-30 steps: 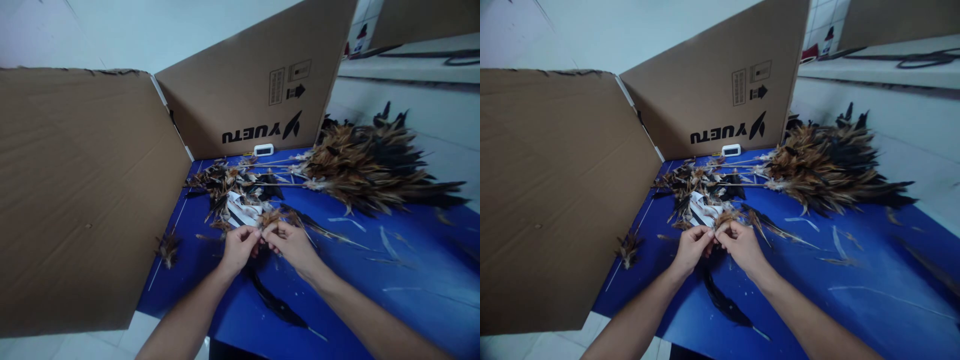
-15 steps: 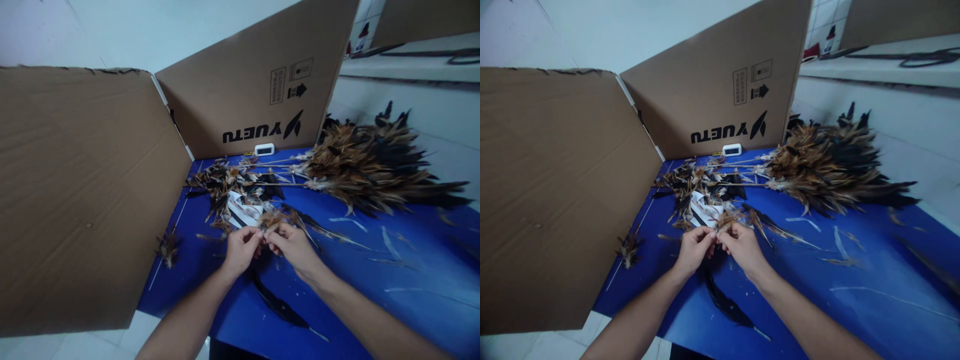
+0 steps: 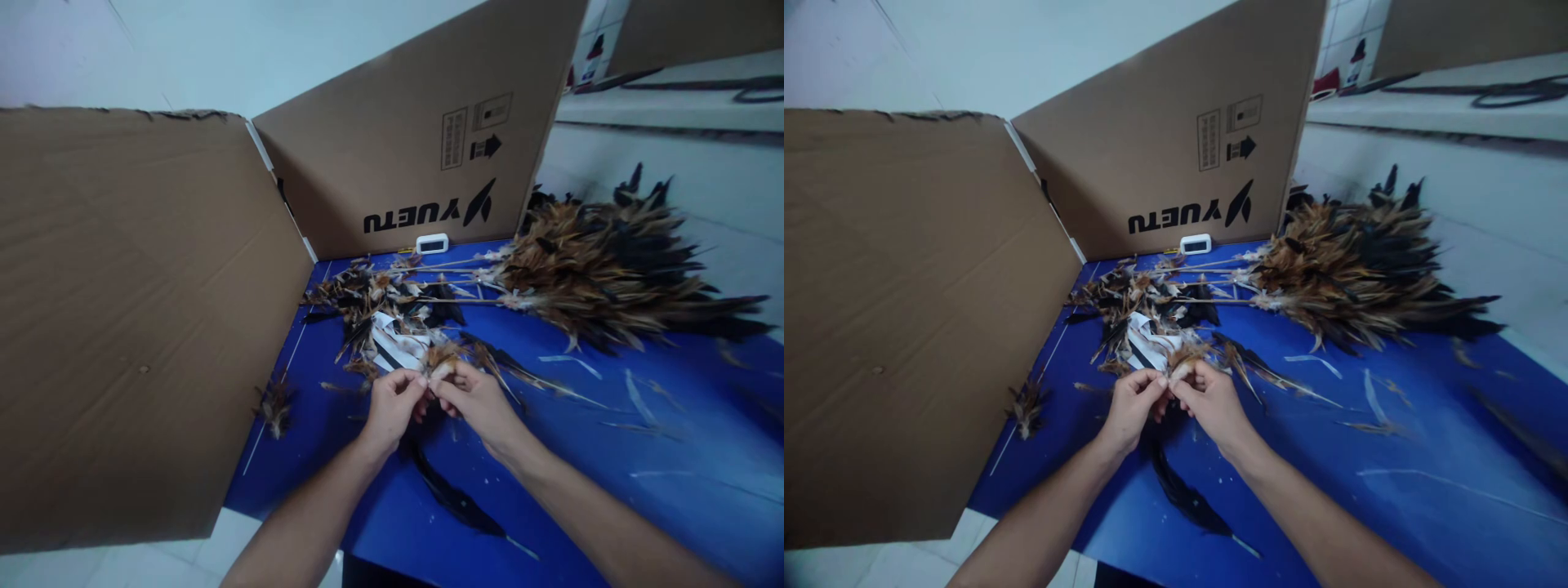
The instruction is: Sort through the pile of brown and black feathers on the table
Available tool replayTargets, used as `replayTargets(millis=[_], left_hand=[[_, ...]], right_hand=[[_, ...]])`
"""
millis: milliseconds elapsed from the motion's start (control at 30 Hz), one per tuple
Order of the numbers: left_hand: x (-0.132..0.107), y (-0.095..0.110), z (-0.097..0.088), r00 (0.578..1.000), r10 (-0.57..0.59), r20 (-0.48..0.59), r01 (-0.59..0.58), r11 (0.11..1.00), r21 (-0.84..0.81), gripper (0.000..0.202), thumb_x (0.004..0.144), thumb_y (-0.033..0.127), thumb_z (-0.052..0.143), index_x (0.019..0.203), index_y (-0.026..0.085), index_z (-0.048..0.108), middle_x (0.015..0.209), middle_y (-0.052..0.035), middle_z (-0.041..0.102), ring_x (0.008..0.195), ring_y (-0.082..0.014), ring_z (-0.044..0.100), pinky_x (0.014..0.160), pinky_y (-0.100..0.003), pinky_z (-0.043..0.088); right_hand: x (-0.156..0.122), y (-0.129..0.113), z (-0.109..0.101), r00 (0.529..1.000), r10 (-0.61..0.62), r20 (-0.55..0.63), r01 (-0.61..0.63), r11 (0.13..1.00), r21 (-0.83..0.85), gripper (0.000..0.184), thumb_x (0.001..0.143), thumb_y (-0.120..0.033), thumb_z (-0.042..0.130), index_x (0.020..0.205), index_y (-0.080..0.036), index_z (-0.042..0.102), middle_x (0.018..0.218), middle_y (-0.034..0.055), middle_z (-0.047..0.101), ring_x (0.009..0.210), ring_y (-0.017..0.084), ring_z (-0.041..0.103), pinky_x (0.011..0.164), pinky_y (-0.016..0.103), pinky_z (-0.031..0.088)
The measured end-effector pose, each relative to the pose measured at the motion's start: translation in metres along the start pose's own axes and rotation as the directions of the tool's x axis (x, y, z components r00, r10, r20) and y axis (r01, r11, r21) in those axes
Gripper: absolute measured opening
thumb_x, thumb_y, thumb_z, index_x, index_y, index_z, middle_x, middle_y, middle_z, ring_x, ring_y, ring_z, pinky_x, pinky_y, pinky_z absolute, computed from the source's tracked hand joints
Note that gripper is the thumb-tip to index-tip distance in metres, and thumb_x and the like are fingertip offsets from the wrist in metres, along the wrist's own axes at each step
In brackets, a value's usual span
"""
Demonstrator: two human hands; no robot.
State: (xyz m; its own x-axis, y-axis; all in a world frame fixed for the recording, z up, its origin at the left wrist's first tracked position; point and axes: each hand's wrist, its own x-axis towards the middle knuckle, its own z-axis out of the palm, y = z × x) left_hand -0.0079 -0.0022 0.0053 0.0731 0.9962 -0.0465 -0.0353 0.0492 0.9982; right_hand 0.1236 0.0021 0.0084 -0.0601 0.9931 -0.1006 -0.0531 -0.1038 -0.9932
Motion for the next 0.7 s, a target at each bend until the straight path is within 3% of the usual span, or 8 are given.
replayTargets(millis=[200,500,600,700], left_hand=[[0.001,0.0,-0.001,1.0,-0.011,0.019,0.01,0.999,0.036,0.026,0.075,0.039,0.06,0.07,0.013,0.061,0.053,0.0013,0.054,0.041,-0.0064,0.044,0.038,-0.017,0.036],[0.001,0.0,-0.004,0.999,0.031,0.025,-0.033,0.994,0.103,0.027,0.073,0.041,0.061,0.07,0.014,0.062,0.049,0.0022,0.052,0.041,-0.0074,0.045,0.039,-0.018,0.037],[0.004,0.0,-0.006,0.999,0.019,-0.027,-0.018,0.999,0.031,0.03,0.075,0.043,0.06,0.067,0.014,0.06,0.047,0.0028,0.049,0.039,-0.0061,0.042,0.039,-0.017,0.035],[0.008,0.002,-0.009,0.993,0.039,-0.112,-0.048,0.996,-0.079,0.029,0.074,0.042,0.061,0.067,0.014,0.058,0.049,0.0031,0.049,0.04,-0.0051,0.041,0.039,-0.016,0.034]], right_hand=[[0.0,-0.003,-0.001,1.0,0.002,-0.026,-0.002,1.0,-0.009,0.015,0.065,-0.032,0.061,0.062,-0.018,0.055,0.049,-0.0041,0.05,0.044,0.008,0.042,0.042,0.02,0.032],[0.003,-0.003,-0.005,1.0,0.01,0.026,-0.008,0.997,-0.083,0.013,0.063,-0.031,0.059,0.062,-0.018,0.056,0.048,-0.003,0.051,0.045,0.01,0.046,0.044,0.022,0.035],[0.006,-0.006,-0.015,0.993,-0.107,0.052,0.115,0.974,-0.197,0.012,0.067,-0.031,0.057,0.067,-0.018,0.058,0.054,-0.0029,0.053,0.048,0.01,0.047,0.047,0.023,0.036],[0.008,-0.009,-0.029,0.974,-0.156,0.162,0.214,0.867,-0.45,0.01,0.071,-0.028,0.054,0.07,-0.02,0.06,0.056,-0.0029,0.055,0.051,0.011,0.049,0.05,0.023,0.035]])
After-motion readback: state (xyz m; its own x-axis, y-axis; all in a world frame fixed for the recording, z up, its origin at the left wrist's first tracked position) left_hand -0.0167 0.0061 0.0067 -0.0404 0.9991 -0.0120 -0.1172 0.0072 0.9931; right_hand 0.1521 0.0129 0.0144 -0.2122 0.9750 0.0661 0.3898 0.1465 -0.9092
